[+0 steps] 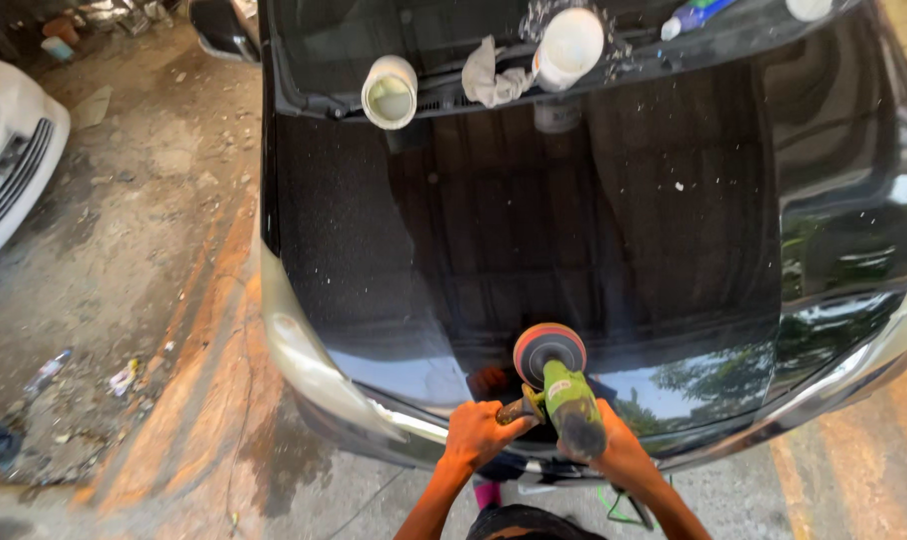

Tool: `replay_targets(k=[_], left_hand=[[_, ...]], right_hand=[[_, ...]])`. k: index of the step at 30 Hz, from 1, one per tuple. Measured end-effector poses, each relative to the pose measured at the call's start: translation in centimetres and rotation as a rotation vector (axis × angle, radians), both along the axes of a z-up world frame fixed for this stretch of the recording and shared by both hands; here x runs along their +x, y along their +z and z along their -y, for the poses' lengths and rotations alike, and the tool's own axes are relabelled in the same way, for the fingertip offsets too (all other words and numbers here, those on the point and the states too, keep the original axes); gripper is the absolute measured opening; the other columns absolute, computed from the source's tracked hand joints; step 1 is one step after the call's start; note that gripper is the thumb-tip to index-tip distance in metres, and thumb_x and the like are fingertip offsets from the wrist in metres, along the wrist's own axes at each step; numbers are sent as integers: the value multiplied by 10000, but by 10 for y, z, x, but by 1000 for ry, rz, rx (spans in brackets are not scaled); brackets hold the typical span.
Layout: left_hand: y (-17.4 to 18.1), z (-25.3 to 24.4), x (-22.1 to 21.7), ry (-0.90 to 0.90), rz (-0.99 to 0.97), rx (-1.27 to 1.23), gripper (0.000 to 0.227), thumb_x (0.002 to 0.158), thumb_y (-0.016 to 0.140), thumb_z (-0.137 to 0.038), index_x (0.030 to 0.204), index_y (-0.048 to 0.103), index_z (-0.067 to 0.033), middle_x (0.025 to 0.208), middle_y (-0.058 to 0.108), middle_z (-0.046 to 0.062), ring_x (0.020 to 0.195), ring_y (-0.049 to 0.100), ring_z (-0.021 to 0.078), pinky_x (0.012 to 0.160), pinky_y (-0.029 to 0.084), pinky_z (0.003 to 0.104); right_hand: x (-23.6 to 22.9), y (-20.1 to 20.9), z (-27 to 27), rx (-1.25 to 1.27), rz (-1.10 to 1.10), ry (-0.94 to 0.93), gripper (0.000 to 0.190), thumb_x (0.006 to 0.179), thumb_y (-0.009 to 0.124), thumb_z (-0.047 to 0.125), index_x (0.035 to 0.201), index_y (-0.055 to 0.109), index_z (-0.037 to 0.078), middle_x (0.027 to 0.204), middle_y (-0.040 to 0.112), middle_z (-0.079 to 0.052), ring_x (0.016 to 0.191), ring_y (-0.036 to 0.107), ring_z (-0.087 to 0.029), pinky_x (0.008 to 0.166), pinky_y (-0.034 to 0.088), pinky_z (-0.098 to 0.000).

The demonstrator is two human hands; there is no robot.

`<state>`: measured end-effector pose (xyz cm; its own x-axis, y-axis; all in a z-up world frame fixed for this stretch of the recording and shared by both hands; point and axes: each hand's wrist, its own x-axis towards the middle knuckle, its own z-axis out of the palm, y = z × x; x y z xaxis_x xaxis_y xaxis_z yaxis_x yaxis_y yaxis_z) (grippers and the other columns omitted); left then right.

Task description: The person polishes the hood of a black car using a power buffer and then wipes the surface with a cloth.

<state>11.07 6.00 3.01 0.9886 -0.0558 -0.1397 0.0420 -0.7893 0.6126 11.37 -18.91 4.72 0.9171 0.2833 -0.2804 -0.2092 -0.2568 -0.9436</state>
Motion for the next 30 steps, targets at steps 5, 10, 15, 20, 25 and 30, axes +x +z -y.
replay_targets(k=[5, 10, 15, 20, 25, 30], left_hand=[[26, -43, 32, -74, 209, -91, 597, 696, 840, -626, 699, 678, -52, 634, 660, 133, 590, 655, 340, 562, 500, 421], [59, -80, 56, 211, 596, -228, 589, 627, 916, -441, 955, 652, -29, 932, 682, 132, 789, 673, 289, 665, 541, 376], [68, -84, 47, 677, 586, -553, 580, 833, 756, -306, 1298, 552, -24, 1177, 641, 140, 996, 644, 242, 691, 530, 337], [62, -94, 61, 667, 223, -1202, 414, 1006, 556, -282, 1271, 606, 32, 1161, 684, 127, 987, 637, 175, 804, 548, 311], [66, -134, 132, 492, 317, -1269, 454, 940, 756, -179, 1253, 578, 97, 1110, 636, 124, 962, 604, 155, 849, 515, 306], [78, -175, 192, 597, 211, -1329, 362, 819, 794, -133, 1131, 677, 9, 1054, 740, 62, 939, 697, 141, 840, 567, 296]], right_hand=[[5, 21, -30, 159, -249, -113, 730, 676, 802, 45, 1357, 553, 132, 1036, 697, -5, 855, 638, -109, 679, 514, -286], [28, 50, -79, 320, -199, -73, 684, 654, 769, 1, 1301, 563, 76, 974, 669, -54, 824, 633, -161, 680, 533, -307], [71, 77, -160, 161, 395, -75, 612, 717, 841, 35, 1250, 539, 28, 1003, 686, -83, 923, 630, -154, 817, 534, -311], [105, 93, -247, 91, 609, -193, 587, 783, 797, 91, 1293, 510, 50, 1054, 715, -107, 959, 713, -174, 807, 568, -340], [141, 93, -305, -46, 659, -325, 599, 829, 847, 191, 1287, 490, 46, 1091, 685, -139, 973, 703, -247, 784, 558, -395], [198, 87, -354, 20, 724, -371, 611, 799, 839, 212, 1290, 508, 58, 1078, 692, -140, 963, 712, -297, 799, 559, -419]])
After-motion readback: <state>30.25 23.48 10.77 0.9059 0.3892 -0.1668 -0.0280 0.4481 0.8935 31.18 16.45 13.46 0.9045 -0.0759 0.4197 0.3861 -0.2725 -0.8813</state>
